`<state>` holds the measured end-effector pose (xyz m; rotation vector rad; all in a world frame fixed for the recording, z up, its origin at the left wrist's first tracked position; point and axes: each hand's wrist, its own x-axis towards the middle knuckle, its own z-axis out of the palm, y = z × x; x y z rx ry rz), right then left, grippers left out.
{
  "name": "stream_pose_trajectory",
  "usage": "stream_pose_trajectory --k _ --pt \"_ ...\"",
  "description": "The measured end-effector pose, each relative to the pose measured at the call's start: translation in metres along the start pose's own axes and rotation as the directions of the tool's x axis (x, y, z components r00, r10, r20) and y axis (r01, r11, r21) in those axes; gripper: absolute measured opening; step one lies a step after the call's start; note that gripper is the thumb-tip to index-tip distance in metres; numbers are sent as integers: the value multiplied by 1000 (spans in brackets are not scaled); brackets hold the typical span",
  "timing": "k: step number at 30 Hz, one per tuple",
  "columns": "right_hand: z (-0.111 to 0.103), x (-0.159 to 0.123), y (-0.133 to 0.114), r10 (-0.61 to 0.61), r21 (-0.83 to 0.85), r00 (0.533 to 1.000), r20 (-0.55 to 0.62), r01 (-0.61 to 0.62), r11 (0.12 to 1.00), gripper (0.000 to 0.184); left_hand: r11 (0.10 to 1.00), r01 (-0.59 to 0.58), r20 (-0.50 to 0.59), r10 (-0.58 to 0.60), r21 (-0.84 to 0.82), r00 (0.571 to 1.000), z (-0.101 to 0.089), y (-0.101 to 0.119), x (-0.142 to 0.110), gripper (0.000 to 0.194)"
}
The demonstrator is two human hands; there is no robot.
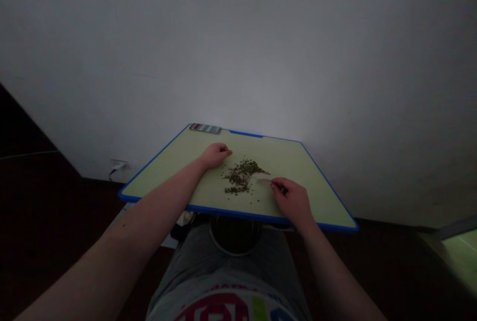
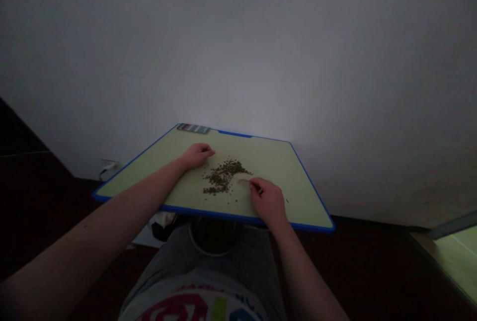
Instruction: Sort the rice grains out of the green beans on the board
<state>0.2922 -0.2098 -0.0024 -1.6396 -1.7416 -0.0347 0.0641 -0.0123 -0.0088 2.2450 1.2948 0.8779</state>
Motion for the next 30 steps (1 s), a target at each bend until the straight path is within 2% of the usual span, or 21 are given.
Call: stream_pose_trajectory --k 3,11,30 --pt "0 2 1 10 4 1000 -7 -10 1000 23 1000 2 4 -2 -8 1000 0 0 0 35" --pt "3 8 -3 -52 15 996 66 51 999 21 1000 -13 6 13 -1 1000 1 -1 0 38" --pt "2 0 -6 -41 73 998 50 37 997 20 1000 -8 6 8 -3 1000 0 -1 1 35"
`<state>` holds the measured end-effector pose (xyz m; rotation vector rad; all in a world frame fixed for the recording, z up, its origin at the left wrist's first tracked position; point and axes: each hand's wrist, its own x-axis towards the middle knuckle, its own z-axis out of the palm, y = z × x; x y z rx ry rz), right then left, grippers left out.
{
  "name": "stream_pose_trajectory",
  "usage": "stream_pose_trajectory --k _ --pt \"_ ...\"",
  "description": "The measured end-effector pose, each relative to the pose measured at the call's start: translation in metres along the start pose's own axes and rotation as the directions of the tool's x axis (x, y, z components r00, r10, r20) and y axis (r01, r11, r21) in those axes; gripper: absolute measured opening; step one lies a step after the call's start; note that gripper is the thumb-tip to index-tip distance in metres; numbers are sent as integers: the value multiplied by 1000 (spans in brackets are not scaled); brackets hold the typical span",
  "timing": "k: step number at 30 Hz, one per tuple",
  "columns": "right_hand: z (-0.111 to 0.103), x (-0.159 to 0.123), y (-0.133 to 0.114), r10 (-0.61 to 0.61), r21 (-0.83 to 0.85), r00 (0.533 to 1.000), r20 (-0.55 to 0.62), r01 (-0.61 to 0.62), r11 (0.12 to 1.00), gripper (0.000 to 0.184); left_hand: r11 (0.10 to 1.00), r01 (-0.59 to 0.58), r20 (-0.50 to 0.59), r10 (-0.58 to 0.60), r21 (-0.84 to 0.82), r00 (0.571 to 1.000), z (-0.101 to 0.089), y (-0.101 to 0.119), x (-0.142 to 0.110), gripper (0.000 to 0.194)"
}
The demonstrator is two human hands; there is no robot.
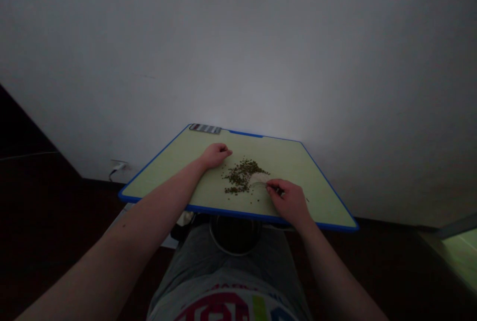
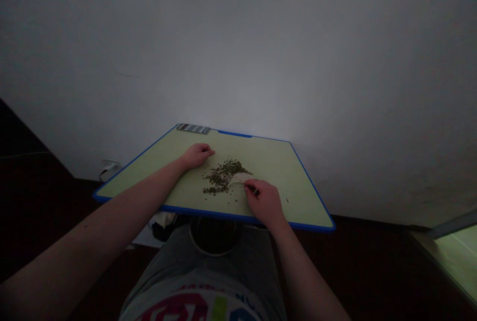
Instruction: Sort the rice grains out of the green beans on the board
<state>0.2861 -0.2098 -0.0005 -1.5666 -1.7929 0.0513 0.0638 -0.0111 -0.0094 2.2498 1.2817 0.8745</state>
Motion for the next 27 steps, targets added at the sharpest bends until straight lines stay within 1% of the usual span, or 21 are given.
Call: stream_pose_trajectory --k 5,11,17,22,27 --pt "0 -1 -1 -13 -6 1000 7 13 1000 21 1000 13 0 -13 -10 1000 1 -1 1 36" --pt "0 4 1 23 -41 999 -24 -24 999 22 1000 12 -2 -12 -7 1000 1 -1 0 36" --pt "3 10 3 -30 -30 999 26 30 999 21 1000 14 5 -14 -19 1000 0 1 -1 36" --pt "0 3 6 -26 1 999 32 26 1000 19 1000 17 -2 -17 5 1000 0 1 0 35" --pt "-4 -1 6 -27 6 999 27 27 1000 19 1000 2 1 -2 -8 1000 0 0 -1 36"
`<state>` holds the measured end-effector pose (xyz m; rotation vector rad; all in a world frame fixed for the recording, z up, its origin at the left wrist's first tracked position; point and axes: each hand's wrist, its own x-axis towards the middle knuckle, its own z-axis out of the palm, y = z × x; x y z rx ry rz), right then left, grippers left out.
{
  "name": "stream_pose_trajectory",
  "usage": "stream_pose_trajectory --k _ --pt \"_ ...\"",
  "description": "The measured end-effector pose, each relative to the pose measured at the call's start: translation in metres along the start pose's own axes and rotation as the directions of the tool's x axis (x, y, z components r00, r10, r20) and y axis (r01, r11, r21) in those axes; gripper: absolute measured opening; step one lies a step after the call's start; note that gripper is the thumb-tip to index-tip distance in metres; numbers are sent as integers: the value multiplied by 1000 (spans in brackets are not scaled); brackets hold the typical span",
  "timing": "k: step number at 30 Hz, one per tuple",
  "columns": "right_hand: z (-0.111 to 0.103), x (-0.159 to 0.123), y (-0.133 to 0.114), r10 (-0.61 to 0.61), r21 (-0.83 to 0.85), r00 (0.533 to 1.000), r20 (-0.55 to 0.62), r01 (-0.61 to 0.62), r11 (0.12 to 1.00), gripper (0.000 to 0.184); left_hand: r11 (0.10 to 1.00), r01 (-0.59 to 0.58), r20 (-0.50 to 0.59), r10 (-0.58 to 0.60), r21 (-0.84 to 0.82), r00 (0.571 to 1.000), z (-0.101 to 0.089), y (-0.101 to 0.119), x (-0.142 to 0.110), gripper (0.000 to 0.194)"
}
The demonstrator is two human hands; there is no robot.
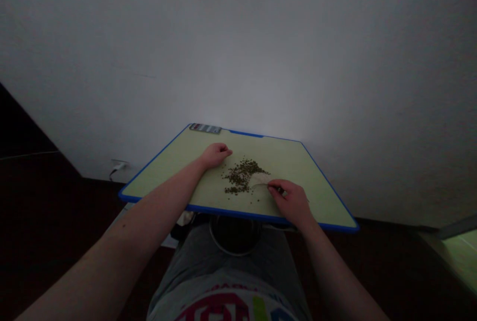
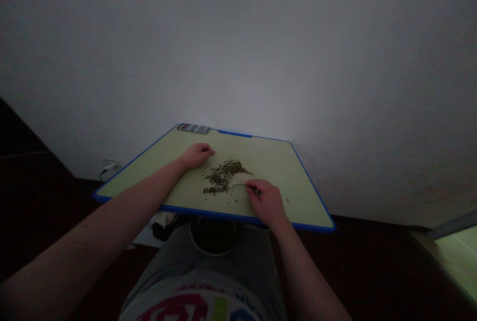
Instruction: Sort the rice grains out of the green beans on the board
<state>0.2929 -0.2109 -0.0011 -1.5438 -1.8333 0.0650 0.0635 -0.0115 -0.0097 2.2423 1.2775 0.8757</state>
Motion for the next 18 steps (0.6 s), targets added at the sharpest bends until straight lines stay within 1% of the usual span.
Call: stream_pose_trajectory --k 4,8,18 --pt "2 3 0 -10 -8 1000 -9 10 1000 18 1000 3 -7 -3 -1 1000 1 -1 0 37" --pt "4 5 0 -35 -12 999 12 35 999 18 1000 6 -6 -6 10 1000 1 -1 1 35" --pt "-3 -3 0 -12 3 999 33 12 1000 17 1000 5 6 -6 18 1000 0 0 0 35"
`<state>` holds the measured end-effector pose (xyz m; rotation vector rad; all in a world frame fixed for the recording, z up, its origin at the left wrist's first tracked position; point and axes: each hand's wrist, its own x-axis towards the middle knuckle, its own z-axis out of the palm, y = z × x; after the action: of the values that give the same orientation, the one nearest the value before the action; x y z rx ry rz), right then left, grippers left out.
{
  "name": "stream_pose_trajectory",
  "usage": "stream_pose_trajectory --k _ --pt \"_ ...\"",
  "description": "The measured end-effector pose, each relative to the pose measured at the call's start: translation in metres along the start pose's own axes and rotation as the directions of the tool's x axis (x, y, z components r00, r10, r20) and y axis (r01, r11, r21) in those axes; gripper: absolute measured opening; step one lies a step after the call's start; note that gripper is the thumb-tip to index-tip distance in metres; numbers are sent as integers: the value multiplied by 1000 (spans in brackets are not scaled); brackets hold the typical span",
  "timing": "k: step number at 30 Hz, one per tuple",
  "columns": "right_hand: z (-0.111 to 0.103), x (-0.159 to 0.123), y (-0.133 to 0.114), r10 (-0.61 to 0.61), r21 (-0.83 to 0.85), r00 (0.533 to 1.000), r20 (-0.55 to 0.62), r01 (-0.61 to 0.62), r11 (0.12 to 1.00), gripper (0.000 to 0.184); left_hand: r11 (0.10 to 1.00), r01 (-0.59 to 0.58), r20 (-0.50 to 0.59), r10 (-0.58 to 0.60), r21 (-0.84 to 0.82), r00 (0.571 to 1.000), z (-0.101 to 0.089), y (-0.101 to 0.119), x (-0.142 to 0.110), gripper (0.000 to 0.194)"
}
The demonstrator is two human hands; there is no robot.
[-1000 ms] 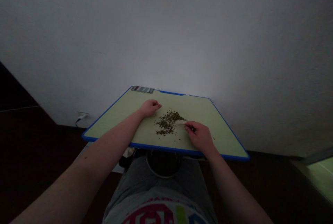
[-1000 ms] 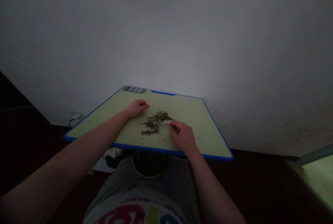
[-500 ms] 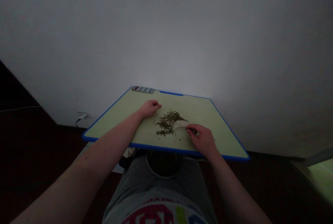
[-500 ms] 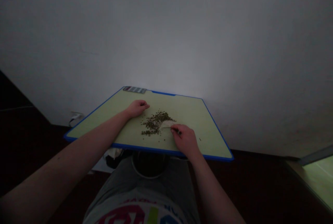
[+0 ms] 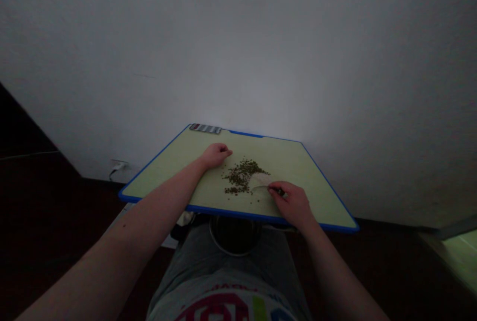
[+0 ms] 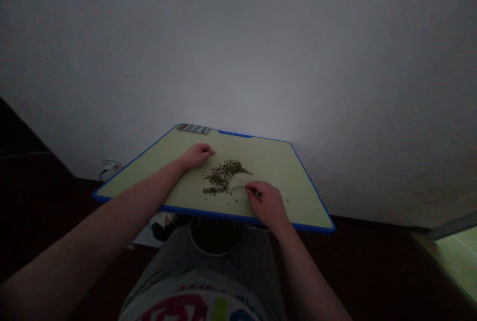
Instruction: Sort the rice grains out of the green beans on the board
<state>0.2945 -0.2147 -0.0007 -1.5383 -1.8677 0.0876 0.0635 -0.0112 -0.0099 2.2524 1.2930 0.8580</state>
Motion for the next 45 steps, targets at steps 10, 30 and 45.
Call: stream_pose_trajectory --k 10,30,45 --pt "4 -3 -4 -23 2 1000 -8 23 1000 17 1000 9 -4 -9 -4 1000 -1 3 -1 35" --pt "7 -3 -9 -12 -47 998 -60 9 999 20 1000 -8 -4 8 15 1000 0 1 1 34" --pt "9 1 -9 14 -55 997 -72 -18 998 21 1000 11 2 -11 -4 1000 -1 3 0 35"
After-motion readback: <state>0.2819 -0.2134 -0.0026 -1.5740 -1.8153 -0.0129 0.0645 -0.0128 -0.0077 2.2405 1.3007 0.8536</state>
